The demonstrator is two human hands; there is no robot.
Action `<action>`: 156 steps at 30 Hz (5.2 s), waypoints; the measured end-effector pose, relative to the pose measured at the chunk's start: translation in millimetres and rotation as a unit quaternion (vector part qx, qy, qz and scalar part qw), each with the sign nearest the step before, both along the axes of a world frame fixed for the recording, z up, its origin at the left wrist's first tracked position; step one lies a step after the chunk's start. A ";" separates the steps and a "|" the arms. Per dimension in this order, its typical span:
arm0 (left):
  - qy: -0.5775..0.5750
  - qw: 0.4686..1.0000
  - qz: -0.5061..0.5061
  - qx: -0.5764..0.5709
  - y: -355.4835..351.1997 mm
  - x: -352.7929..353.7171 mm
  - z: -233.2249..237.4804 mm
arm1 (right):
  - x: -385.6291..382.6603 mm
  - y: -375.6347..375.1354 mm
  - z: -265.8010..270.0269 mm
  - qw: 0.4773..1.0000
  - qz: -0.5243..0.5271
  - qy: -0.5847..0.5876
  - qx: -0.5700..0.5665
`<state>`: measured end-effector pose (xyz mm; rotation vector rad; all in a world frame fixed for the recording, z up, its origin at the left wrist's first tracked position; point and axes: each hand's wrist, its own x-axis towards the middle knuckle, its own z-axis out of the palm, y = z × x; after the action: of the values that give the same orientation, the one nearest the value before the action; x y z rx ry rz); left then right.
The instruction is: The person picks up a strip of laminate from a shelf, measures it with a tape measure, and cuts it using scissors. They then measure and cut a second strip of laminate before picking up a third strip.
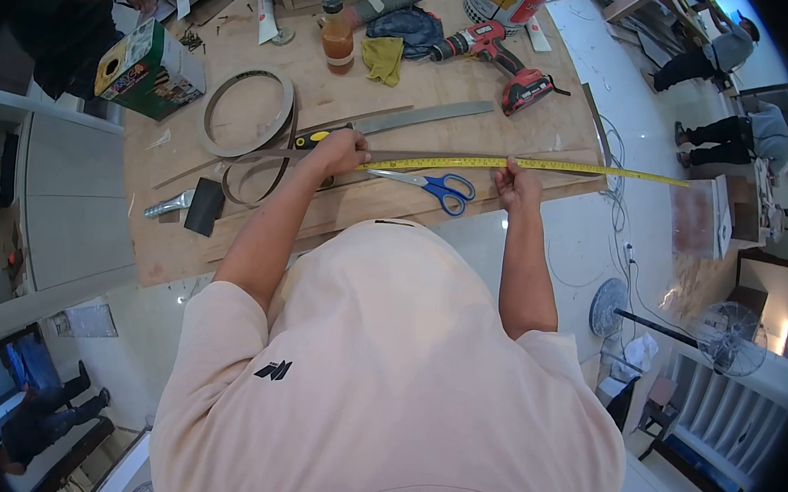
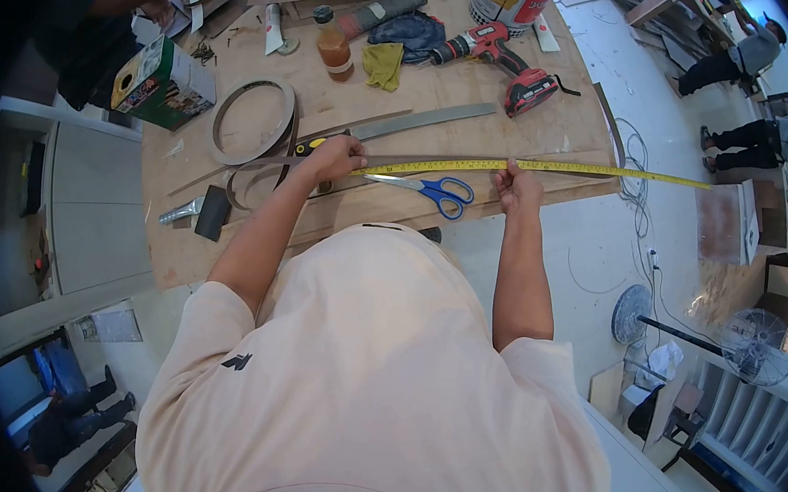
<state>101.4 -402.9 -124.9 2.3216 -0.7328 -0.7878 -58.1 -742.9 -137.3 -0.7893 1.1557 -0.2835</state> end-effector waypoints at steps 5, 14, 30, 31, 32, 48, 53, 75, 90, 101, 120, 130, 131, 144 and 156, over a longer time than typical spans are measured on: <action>-0.009 1.000 -0.009 -0.024 4.9 2.6 -11.1 | 0.9 1.1 1.6 1.000 -0.002 0.010 -0.001; 0.001 1.000 -0.007 0.008 5.9 1.8 -4.2 | 0.8 -0.1 0.5 1.000 0.007 0.003 0.000; 0.019 0.999 0.002 0.039 7.4 3.6 0.9 | -0.4 1.9 2.9 1.000 0.013 -0.004 -0.008; 0.022 0.999 0.004 0.036 7.6 3.5 1.3 | -0.3 1.7 2.7 1.000 0.013 -0.004 -0.007; 0.024 0.999 0.006 0.033 7.8 3.3 1.7 | -0.3 1.6 2.4 1.000 0.013 -0.005 -0.007; 0.040 0.999 0.013 0.003 9.2 6.4 -7.4 | -0.7 0.1 -0.7 1.000 0.012 -0.013 -0.008; 0.054 0.998 0.023 0.011 6.5 2.7 8.8 | -0.6 -0.8 -1.0 1.000 0.008 -0.007 -0.003; -0.075 0.991 0.093 -0.067 64.1 4.2 66.0 | 7.3 35.4 14.9 0.990 0.133 -0.001 -0.052; -0.047 0.991 0.115 -0.055 75.1 -4.4 74.2 | -34.4 107.0 54.1 0.533 0.526 0.083 -0.658; 0.104 0.978 0.139 -0.119 69.6 2.6 98.3 | -60.5 141.2 75.8 0.814 0.578 -0.057 0.002; 0.103 0.978 0.148 -0.102 68.8 3.0 87.1 | -29.9 261.9 31.1 0.845 0.489 -0.210 0.050; 0.095 0.976 0.159 -0.119 75.4 -9.7 92.8 | -18.0 273.9 35.1 0.854 0.488 -0.182 0.016; 0.093 0.976 0.157 -0.118 76.4 -9.9 92.6 | -18.1 274.5 35.3 0.852 0.491 -0.181 0.010; 0.062 0.984 0.131 -0.099 80.2 -16.7 96.5 | -24.2 279.1 34.1 0.860 0.483 -0.164 -0.026; 0.097 0.983 0.125 -0.090 87.7 -20.0 84.5 | -32.3 281.1 32.4 0.852 0.499 -0.144 -0.064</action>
<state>81.4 -315.1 -40.4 2.0881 -0.3998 -0.7842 -90.4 -461.8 -104.9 -1.3106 0.3350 0.3925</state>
